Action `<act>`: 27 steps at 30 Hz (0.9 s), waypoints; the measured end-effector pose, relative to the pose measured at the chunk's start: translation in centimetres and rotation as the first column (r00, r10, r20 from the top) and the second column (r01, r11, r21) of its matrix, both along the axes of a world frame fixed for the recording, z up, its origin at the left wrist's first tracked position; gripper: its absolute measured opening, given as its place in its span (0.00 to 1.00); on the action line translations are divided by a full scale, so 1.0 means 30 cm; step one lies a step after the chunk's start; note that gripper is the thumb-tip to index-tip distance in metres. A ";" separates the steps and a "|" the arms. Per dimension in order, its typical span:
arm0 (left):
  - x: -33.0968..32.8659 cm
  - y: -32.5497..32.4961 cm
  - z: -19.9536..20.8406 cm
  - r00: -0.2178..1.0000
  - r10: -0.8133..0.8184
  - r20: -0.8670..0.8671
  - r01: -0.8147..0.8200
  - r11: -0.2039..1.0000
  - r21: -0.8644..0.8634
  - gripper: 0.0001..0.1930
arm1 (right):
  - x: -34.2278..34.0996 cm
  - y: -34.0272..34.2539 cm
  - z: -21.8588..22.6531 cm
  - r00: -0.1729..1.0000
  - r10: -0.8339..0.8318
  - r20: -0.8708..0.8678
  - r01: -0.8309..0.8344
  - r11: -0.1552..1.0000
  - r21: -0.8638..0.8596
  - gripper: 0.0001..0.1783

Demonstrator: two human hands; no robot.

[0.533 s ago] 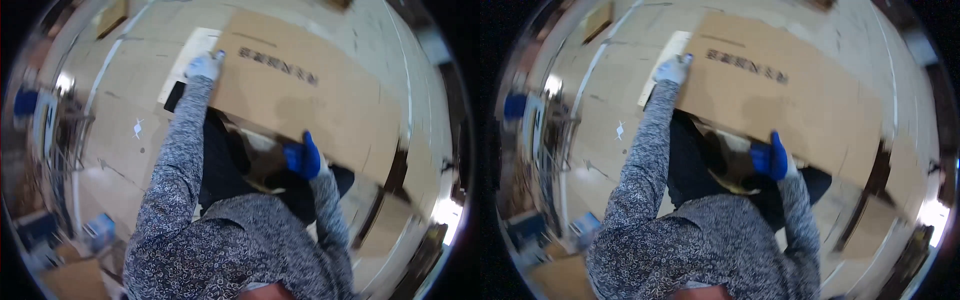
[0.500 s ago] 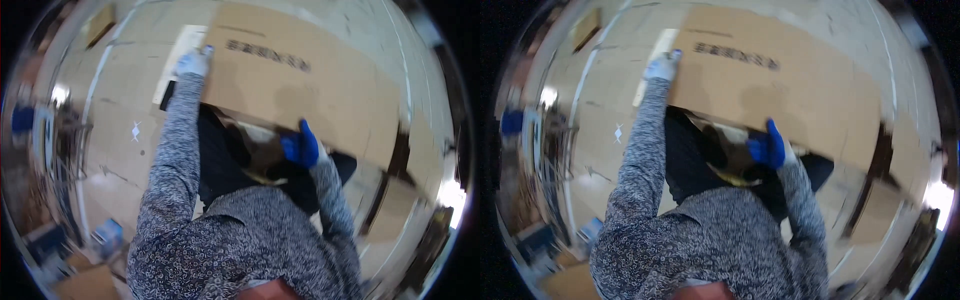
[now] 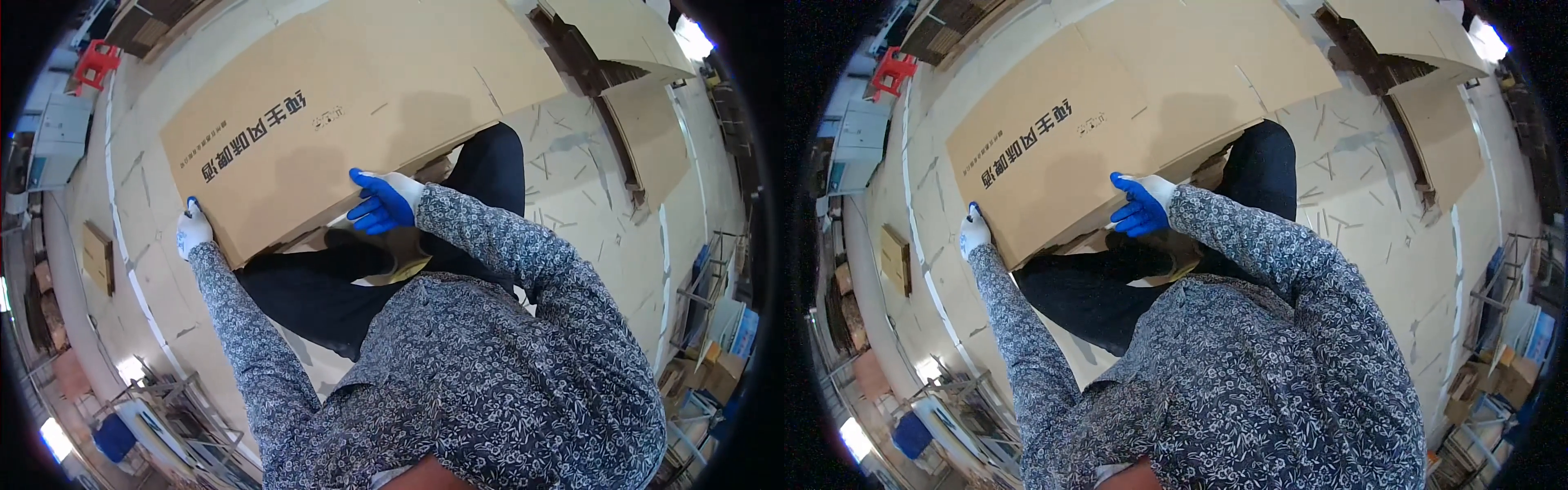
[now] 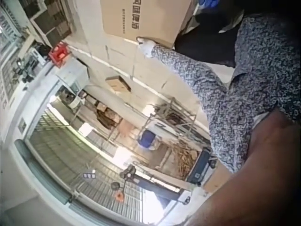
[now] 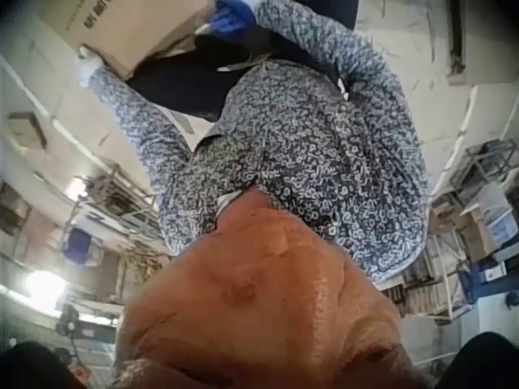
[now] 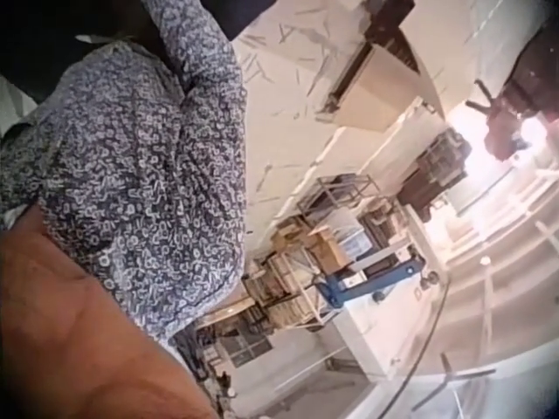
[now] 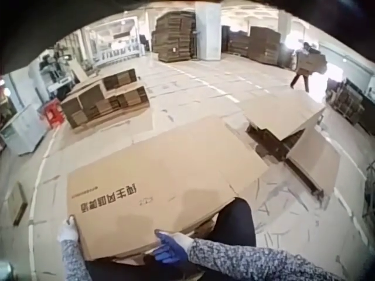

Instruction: Folding and stacking cardboard boxes in a warehouse environment.

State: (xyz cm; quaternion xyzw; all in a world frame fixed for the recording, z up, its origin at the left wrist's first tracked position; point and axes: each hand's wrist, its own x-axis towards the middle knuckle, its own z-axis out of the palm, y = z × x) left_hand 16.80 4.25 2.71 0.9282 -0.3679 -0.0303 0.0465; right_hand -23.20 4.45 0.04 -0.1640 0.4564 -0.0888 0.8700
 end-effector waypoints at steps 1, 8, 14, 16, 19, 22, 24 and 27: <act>0.005 -0.001 0.003 1.000 0.021 0.000 -0.021 1.000 0.022 0.31 | 0.002 0.006 -0.003 1.000 0.016 0.027 -0.015 1.000 -0.016 0.52; 0.020 0.029 -0.017 1.000 0.016 0.016 -0.016 1.000 0.018 0.31 | -0.083 0.001 0.045 0.999 0.019 0.044 -0.018 0.999 -0.029 0.45; 0.002 0.014 -0.022 1.000 -0.016 0.010 0.017 1.000 -0.020 0.31 | -0.397 -0.112 0.074 0.984 -0.159 -0.074 0.157 0.987 -0.033 0.43; 0.015 0.016 -0.025 1.000 -0.001 -0.010 0.001 1.000 -0.011 0.31 | -0.403 -0.121 0.071 0.975 -0.174 -0.139 0.164 0.983 -0.079 0.42; 0.032 0.019 -0.012 1.000 0.007 -0.012 -0.007 1.000 0.003 0.32 | -0.411 -0.131 0.078 0.987 -0.096 -0.129 0.079 0.989 -0.128 0.41; 0.040 0.009 -0.021 1.000 -0.011 -0.008 0.011 1.000 0.021 0.32 | -0.413 -0.143 0.089 0.990 -0.050 -0.134 0.034 0.992 -0.122 0.41; 0.058 -0.001 -0.018 1.000 0.015 -0.006 -0.015 0.999 0.042 0.34 | -0.419 -0.147 0.096 0.990 -0.031 -0.134 0.015 0.993 -0.118 0.40; 0.025 -0.017 0.006 0.999 0.043 -0.018 -0.042 0.997 0.071 0.34 | -0.428 -0.152 0.109 0.986 0.023 -0.167 -0.049 0.986 -0.159 0.41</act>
